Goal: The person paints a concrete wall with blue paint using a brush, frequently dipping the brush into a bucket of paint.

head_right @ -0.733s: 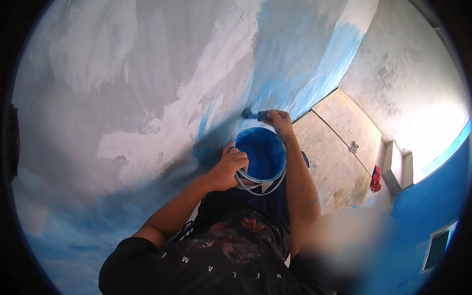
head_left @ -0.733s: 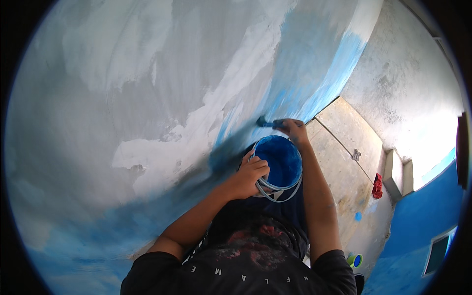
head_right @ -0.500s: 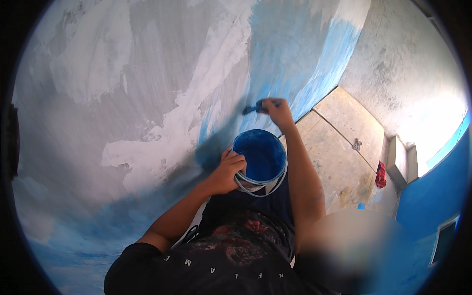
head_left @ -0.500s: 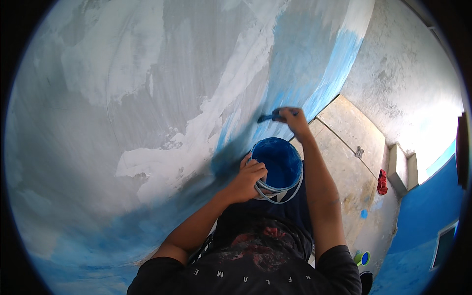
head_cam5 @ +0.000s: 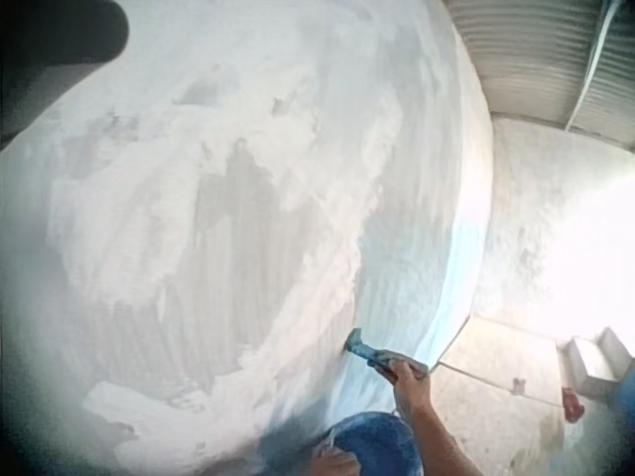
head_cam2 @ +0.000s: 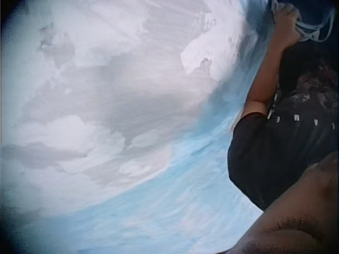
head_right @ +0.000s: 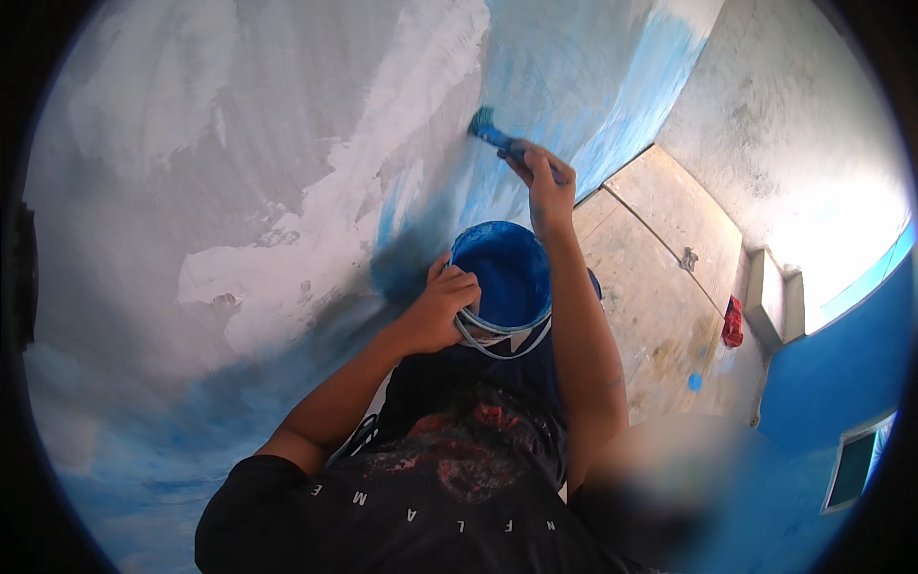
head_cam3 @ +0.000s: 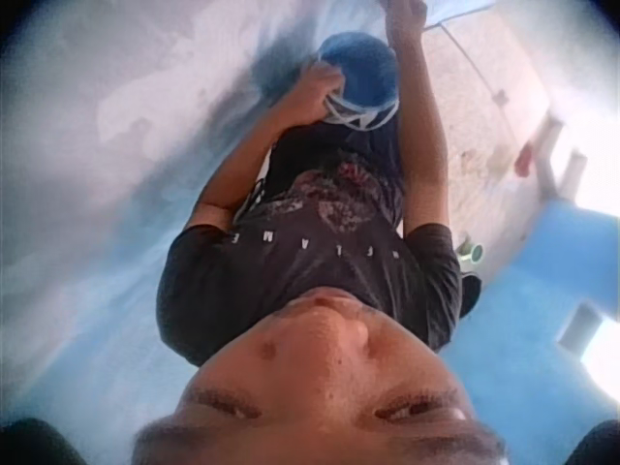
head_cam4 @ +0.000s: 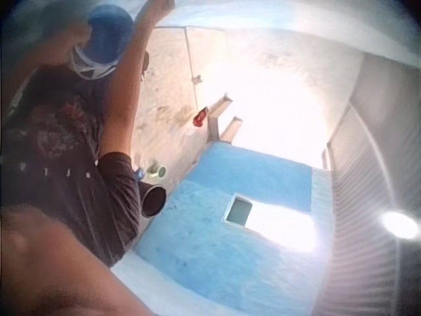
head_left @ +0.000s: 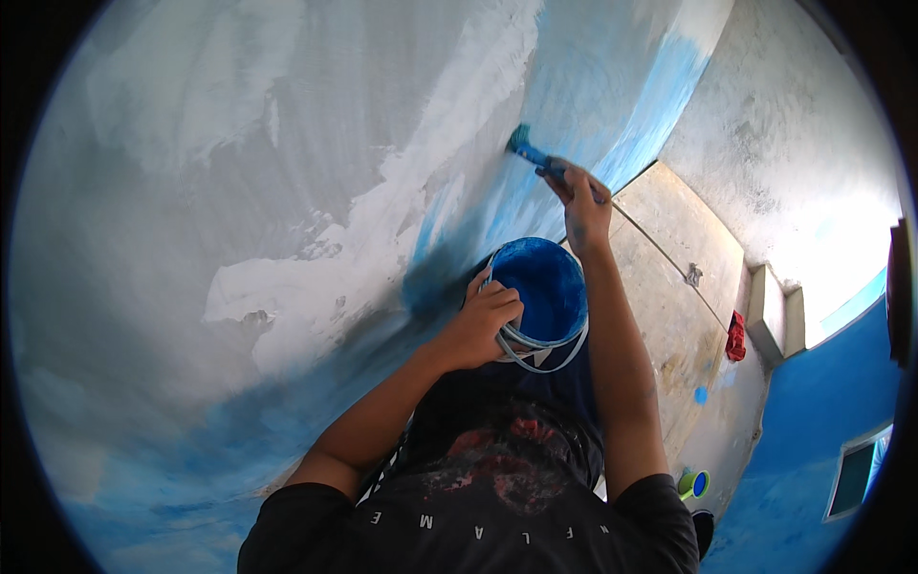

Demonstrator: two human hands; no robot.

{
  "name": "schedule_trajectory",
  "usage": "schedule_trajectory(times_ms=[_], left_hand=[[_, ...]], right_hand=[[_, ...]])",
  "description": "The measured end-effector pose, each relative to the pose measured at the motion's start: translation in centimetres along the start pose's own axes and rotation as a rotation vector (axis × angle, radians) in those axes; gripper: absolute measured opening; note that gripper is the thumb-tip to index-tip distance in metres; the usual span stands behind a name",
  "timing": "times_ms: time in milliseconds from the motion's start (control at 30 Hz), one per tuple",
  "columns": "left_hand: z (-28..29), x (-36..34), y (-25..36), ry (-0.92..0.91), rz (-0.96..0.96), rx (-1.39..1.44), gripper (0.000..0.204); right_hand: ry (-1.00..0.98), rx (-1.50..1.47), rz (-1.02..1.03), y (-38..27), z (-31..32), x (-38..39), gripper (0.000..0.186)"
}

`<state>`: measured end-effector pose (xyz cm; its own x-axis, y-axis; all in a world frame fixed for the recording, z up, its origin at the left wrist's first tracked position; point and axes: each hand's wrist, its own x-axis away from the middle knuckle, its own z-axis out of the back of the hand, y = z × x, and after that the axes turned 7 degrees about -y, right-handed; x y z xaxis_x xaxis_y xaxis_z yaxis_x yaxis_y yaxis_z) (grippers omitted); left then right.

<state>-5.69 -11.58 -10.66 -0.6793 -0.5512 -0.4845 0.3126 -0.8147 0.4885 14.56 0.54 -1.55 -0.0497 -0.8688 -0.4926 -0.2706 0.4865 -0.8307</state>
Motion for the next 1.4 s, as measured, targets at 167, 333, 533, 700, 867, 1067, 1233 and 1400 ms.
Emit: schedule_trajectory(times_ms=[167, 333, 533, 700, 867, 1067, 1233, 1400], left_hand=[[-0.5, -0.1, -0.1, 0.001, -0.011, 0.006, 0.040], [-0.6, 0.0, -0.1, 0.001, 0.001, -0.018, 0.040], [-1.0, -0.3, -0.3, -0.014, -0.040, -0.004, 0.043], [-1.0, -0.2, -0.5, -0.012, -0.021, -0.065, 0.044], [-1.0, -0.5, -0.4, 0.009, -0.008, -0.023, 0.045], [-0.8, -0.4, -0.3, -0.005, 0.033, -0.021, 0.047], [-0.8, -0.4, -0.4, 0.000, 0.010, -0.027, 0.048], [-0.2, -0.4, 0.1, -0.011, 0.017, -0.042, 0.046]], right_hand=[[-0.143, 0.185, -0.301, 2.2, 3.3, 1.4, 0.025], [-0.251, 0.307, -0.253, 0.2, 1.9, -0.1, 0.025], [-0.103, 0.163, 0.238, -10.0, -2.7, -5.3, 0.025], [0.040, 0.464, 0.085, -6.6, -4.2, -2.6, 0.028], [-0.041, 0.154, -0.077, 1.0, 0.6, 1.7, 0.024], [-0.098, 0.382, -0.365, 1.3, 4.6, 2.4, 0.024], [-0.120, 0.448, -0.191, -1.4, 3.4, -0.9, 0.023], [0.024, 0.082, 0.008, -3.0, 2.2, -2.3, 0.025]])
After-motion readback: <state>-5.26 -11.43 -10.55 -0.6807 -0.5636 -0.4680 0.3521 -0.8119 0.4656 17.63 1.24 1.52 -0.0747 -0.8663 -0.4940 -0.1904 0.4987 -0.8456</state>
